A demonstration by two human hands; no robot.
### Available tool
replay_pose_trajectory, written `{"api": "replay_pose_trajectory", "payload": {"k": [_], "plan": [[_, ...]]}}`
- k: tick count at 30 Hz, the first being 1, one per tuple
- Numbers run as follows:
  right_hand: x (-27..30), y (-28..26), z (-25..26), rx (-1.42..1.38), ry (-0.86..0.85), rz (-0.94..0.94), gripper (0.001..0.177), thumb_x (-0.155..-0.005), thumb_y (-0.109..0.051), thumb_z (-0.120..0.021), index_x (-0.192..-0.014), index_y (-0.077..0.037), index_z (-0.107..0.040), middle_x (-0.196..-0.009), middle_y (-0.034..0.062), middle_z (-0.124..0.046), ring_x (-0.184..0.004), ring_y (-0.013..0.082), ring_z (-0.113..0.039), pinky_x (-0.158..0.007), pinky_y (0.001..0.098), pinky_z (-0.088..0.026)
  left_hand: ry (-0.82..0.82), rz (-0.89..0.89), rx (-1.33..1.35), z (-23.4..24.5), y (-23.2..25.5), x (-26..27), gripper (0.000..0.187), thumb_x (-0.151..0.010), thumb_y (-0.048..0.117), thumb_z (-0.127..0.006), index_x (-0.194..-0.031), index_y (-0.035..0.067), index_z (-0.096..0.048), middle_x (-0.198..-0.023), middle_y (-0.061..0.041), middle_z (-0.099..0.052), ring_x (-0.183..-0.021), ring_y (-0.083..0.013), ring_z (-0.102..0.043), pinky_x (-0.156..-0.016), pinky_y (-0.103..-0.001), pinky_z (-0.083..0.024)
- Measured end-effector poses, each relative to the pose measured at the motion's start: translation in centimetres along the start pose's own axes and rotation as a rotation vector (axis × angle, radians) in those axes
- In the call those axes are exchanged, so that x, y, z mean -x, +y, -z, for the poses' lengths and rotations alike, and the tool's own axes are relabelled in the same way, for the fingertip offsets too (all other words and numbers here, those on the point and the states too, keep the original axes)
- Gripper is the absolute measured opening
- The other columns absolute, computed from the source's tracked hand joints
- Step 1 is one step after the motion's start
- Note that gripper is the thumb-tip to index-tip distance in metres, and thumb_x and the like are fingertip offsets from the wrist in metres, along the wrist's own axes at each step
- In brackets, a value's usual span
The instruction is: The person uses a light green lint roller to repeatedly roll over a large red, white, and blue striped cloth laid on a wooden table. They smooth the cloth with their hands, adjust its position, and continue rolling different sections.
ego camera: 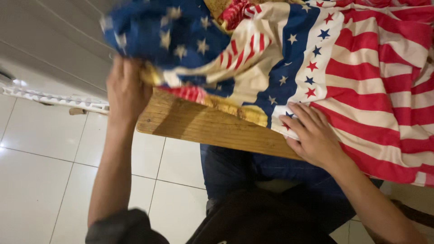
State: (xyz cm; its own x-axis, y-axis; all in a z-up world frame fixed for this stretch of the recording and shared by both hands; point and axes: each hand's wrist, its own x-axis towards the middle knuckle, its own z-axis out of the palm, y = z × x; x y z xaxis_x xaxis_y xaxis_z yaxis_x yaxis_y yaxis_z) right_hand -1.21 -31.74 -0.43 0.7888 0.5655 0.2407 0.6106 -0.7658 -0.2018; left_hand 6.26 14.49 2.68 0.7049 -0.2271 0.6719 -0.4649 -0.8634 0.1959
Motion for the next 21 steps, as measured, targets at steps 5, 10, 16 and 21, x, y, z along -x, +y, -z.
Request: {"api": "replay_pose_trajectory", "payload": {"k": [5, 10, 16, 21], "plan": [[2.1, 1.6, 1.5, 0.061, -0.06, -0.035, 0.051, -0.073, -0.017, -0.072, -0.124, -0.014, -0.069, -0.149, 0.0138, -0.05, -0.138, 0.0352, -0.047, -0.116, 0.0529, -0.035, -0.348, 0.249, -0.016, 2.1, 2.1, 5.3, 0.034, -0.079, 0.001, -0.07, -0.112, 0.008, -0.066, -0.114, -0.012, -0.066, -0.1, -0.0392, -0.068, -0.086, -0.048, -0.056], [3.6, 3.1, 2.1, 0.02, -0.041, -0.125, 0.045, -0.071, -0.015, -0.071, -0.115, -0.009, -0.069, -0.149, 0.0128, -0.053, -0.14, 0.0325, -0.047, -0.119, 0.0508, -0.034, -0.514, 0.52, 0.205, 4.1, 3.8, 5.9, 0.044, -0.075, 0.012, -0.078, -0.117, 0.008, -0.067, -0.115, -0.015, -0.066, -0.089, -0.0316, -0.071, -0.077, -0.045, -0.056], [4.8, 2.6, 2.1, 0.025, -0.049, -0.178, 0.041, -0.073, -0.013, -0.071, -0.114, -0.008, -0.068, -0.145, 0.0115, -0.057, -0.136, 0.033, -0.052, -0.118, 0.0494, -0.037, -0.408, 0.349, 0.142, 3.3, 3.9, 6.1, 0.026, -0.086, 0.006, -0.073, -0.112, 0.006, -0.072, -0.112, -0.015, -0.068, -0.098, -0.038, -0.067, -0.083, -0.046, -0.055], [3.3, 1.7, 2.1, 0.004, 0.012, -0.119, 0.048, -0.072, -0.017, -0.074, -0.118, -0.006, -0.068, -0.14, 0.0127, -0.059, -0.131, 0.0339, -0.055, -0.115, 0.0504, -0.038, -0.305, 0.352, 0.268, 2.4, 2.5, 3.9, 0.02, -0.088, 0.0, -0.068, -0.107, 0.004, -0.072, -0.102, -0.016, -0.065, -0.089, -0.0356, -0.066, -0.075, -0.043, -0.054]]}}
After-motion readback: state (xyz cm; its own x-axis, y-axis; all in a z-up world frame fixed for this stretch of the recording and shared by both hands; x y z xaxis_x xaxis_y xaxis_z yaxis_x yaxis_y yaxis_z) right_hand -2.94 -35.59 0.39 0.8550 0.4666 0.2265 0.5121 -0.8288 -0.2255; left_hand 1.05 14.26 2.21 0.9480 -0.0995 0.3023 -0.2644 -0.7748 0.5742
